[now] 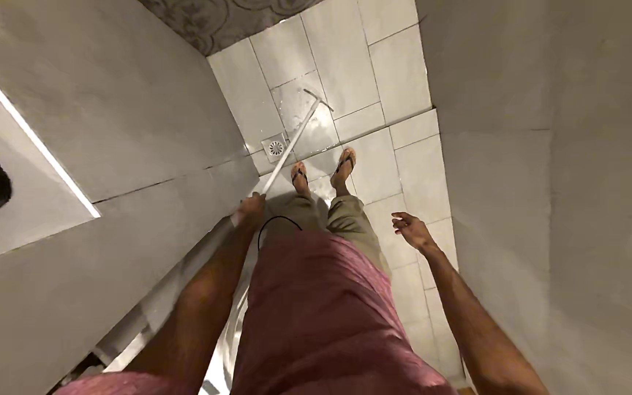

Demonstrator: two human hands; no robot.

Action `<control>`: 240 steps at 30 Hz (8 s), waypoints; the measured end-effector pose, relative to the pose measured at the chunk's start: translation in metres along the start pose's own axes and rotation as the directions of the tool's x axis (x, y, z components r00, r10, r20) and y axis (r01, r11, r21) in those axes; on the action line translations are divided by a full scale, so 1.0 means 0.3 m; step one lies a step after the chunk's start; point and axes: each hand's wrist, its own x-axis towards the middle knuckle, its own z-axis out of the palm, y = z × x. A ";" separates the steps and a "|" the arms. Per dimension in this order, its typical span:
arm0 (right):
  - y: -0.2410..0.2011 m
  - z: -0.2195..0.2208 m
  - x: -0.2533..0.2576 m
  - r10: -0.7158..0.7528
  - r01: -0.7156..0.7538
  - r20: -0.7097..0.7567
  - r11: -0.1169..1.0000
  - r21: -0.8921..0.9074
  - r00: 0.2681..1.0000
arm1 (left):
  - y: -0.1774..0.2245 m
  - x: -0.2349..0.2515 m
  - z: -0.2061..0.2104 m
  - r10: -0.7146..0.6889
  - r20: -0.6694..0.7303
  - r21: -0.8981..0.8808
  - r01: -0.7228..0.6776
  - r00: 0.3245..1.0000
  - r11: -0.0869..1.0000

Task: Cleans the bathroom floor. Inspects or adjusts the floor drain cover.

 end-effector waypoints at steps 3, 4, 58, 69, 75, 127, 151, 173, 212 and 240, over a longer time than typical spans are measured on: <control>0.006 -0.024 -0.028 -0.010 0.010 -0.009 1.000 -0.029 1.000 | -0.079 -0.040 0.033 -0.017 0.036 0.095 0.014 0.999 0.995; 0.000 -0.029 -0.024 -0.012 0.011 -0.023 1.000 -0.024 1.000 | -0.144 -0.061 0.056 -0.034 0.051 0.091 0.029 0.998 0.995; -0.613 -0.315 0.275 -0.386 0.544 0.440 0.775 -0.323 0.811 | 0.483 -0.359 0.195 -0.041 0.275 -0.887 0.238 0.960 -0.395; -0.800 -0.167 0.212 -0.066 0.347 0.444 0.730 -0.588 0.893 | 0.756 -0.206 0.224 0.180 0.060 -0.983 0.089 0.982 -0.157; -0.912 -0.167 0.147 -0.365 0.513 0.444 0.118 -0.850 0.819 | 0.392 -0.255 0.422 -0.104 0.101 -0.955 0.067 0.989 -0.289; -1.124 -0.369 0.438 -0.195 0.460 0.538 -0.334 -0.823 0.820 | 1.085 -0.562 0.908 -0.371 0.286 -0.889 0.100 0.884 -0.448; -1.342 -0.269 0.312 -0.164 0.345 0.468 -0.478 -0.808 0.868 | 0.824 -0.444 0.899 -0.372 0.287 -0.812 0.018 0.883 -0.583; -2.221 0.581 0.334 0.538 0.145 0.621 -0.810 0.569 0.570 | 1.520 -0.039 0.279 -0.152 0.737 0.028 -0.254 0.659 -0.967; -2.491 0.745 0.134 0.207 -0.071 0.823 -0.956 0.286 0.528 | 1.695 0.060 -0.076 -0.116 0.682 0.119 -0.266 0.722 -0.956; -2.564 0.443 0.431 0.140 0.149 0.725 -0.987 0.052 0.674 | 1.663 0.103 -0.101 -0.219 0.712 -0.113 -0.200 0.667 -0.973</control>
